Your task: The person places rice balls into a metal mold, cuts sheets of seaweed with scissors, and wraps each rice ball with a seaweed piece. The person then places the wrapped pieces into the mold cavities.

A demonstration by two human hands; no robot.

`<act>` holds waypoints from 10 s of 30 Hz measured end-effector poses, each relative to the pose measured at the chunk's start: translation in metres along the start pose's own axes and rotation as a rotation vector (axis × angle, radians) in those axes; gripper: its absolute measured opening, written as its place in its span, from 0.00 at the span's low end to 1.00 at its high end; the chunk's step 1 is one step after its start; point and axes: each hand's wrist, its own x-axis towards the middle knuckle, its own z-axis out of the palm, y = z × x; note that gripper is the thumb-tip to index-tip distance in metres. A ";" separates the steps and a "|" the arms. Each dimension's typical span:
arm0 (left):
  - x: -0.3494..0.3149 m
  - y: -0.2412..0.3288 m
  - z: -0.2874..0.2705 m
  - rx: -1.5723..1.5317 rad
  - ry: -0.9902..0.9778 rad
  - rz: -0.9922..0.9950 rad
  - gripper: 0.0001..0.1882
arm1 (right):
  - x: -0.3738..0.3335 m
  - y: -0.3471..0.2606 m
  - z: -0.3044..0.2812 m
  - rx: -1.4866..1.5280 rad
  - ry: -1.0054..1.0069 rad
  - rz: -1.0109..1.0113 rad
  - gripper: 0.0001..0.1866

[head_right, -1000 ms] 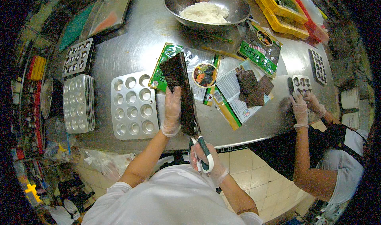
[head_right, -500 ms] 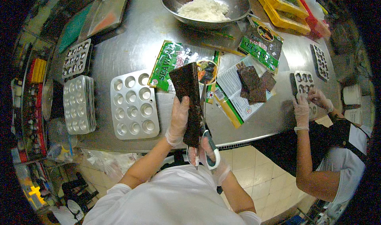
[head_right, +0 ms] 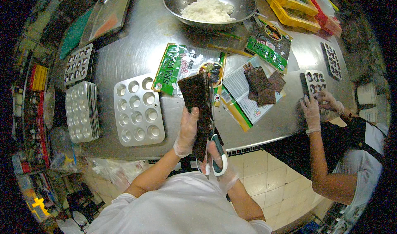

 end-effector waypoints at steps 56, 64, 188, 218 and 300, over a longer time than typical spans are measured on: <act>0.016 -0.016 -0.037 0.969 -0.126 0.825 0.20 | 0.062 -0.080 -0.029 -0.525 0.195 -0.197 0.19; 0.024 -0.003 -0.037 0.441 -0.312 0.360 0.17 | 0.086 -0.063 -0.027 -0.586 0.137 -0.360 0.18; 0.035 0.053 -0.037 -0.321 -0.532 -0.357 0.19 | 0.084 -0.061 -0.014 -0.963 0.131 -0.867 0.19; 0.030 0.058 -0.035 0.335 -0.483 -0.291 0.17 | 0.082 -0.051 -0.015 -0.456 0.206 -0.490 0.19; 0.028 0.054 -0.092 -0.245 -0.285 0.079 0.07 | 0.111 -0.066 0.012 -0.433 -0.240 -0.239 0.14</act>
